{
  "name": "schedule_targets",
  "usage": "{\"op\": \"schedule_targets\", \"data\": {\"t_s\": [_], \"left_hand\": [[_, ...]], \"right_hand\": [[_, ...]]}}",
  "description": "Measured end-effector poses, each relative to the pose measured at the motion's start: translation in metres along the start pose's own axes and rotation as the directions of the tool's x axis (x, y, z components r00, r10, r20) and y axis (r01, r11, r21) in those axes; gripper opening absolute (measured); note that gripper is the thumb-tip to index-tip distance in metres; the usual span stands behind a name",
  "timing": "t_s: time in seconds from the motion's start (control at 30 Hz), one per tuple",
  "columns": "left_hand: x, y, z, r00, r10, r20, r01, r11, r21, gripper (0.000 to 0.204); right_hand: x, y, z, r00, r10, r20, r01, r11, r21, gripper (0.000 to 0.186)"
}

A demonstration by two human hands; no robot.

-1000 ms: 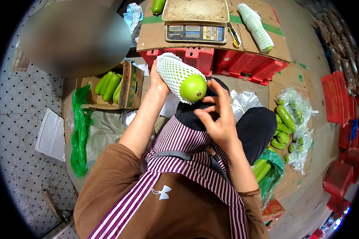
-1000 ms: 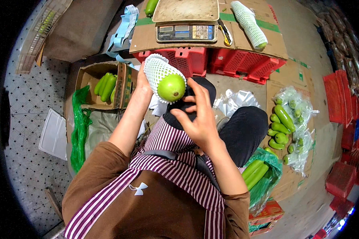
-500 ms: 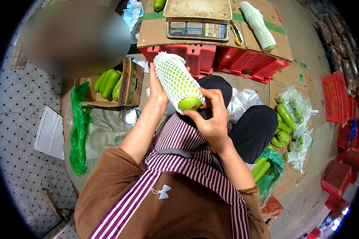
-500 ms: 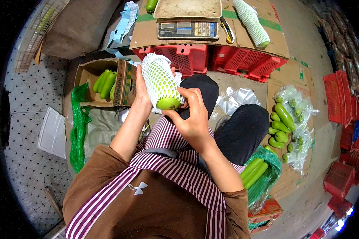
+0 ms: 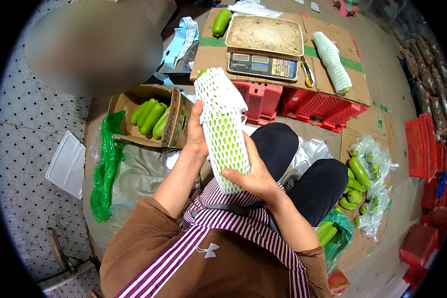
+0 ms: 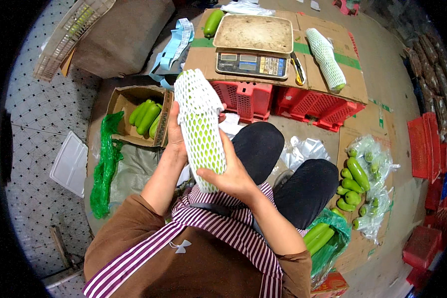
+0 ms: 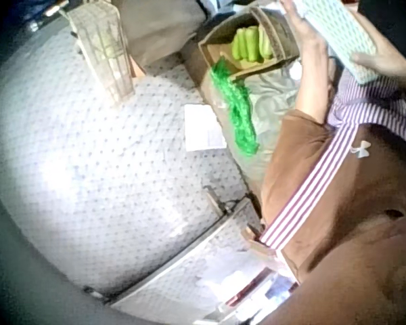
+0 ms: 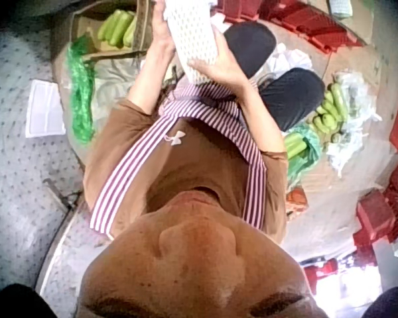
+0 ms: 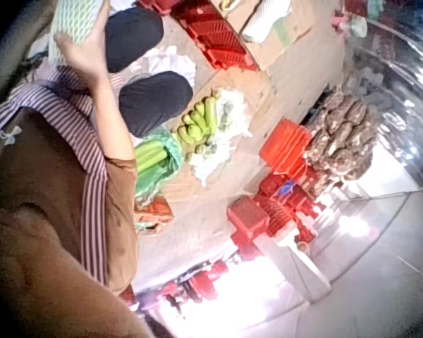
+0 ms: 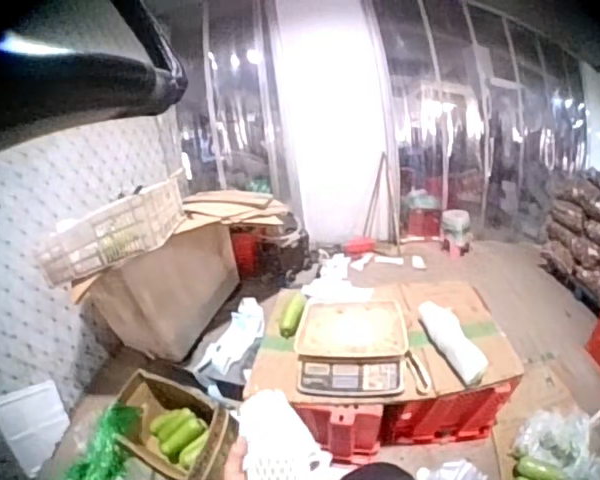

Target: The person sits on the floor and wraps green vegetables, including long gourds and round fruits, in white foam netting. They use a knife to trim the netting and place the wrapped items into a red crate or on a nearby scale.

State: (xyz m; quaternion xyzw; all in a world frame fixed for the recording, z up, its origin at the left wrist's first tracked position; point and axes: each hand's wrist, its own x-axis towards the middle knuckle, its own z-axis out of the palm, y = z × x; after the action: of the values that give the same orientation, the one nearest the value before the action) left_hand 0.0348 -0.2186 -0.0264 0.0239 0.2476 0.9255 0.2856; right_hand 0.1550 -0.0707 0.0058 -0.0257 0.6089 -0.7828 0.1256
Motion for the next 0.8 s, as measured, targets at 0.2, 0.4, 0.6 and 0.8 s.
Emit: {"op": "schedule_targets", "data": {"t_s": [0.2,0.4,0.6,0.8], "left_hand": [[-0.007,0.011,-0.059,0.979,0.039,-0.199,-0.009,0.989,0.148,0.08],[0.014,0.042,-0.1,0.927,-0.361,-0.105,0.376,0.9,0.22,0.073],[0.043,0.056,-0.268,0.741,-0.139,-0.656,0.546,0.694,0.47,0.066],[0.036,-0.013,-0.299,0.581,0.289,-0.761,0.709,0.279,0.647,0.074]], "right_hand": [[-0.007,0.017,-0.004,0.969,0.198,0.151,-0.248,0.725,0.643,0.075],[-0.054,0.011,-0.01,0.802,-0.565,-0.194,0.406,0.754,-0.517,0.05],[-0.23,0.032,-0.12,0.269,-0.441,-0.857,0.067,0.896,-0.44,0.017],[-0.456,0.251,-0.172,-0.34,-0.088,-0.936,-0.701,0.687,0.19,0.029]]}}
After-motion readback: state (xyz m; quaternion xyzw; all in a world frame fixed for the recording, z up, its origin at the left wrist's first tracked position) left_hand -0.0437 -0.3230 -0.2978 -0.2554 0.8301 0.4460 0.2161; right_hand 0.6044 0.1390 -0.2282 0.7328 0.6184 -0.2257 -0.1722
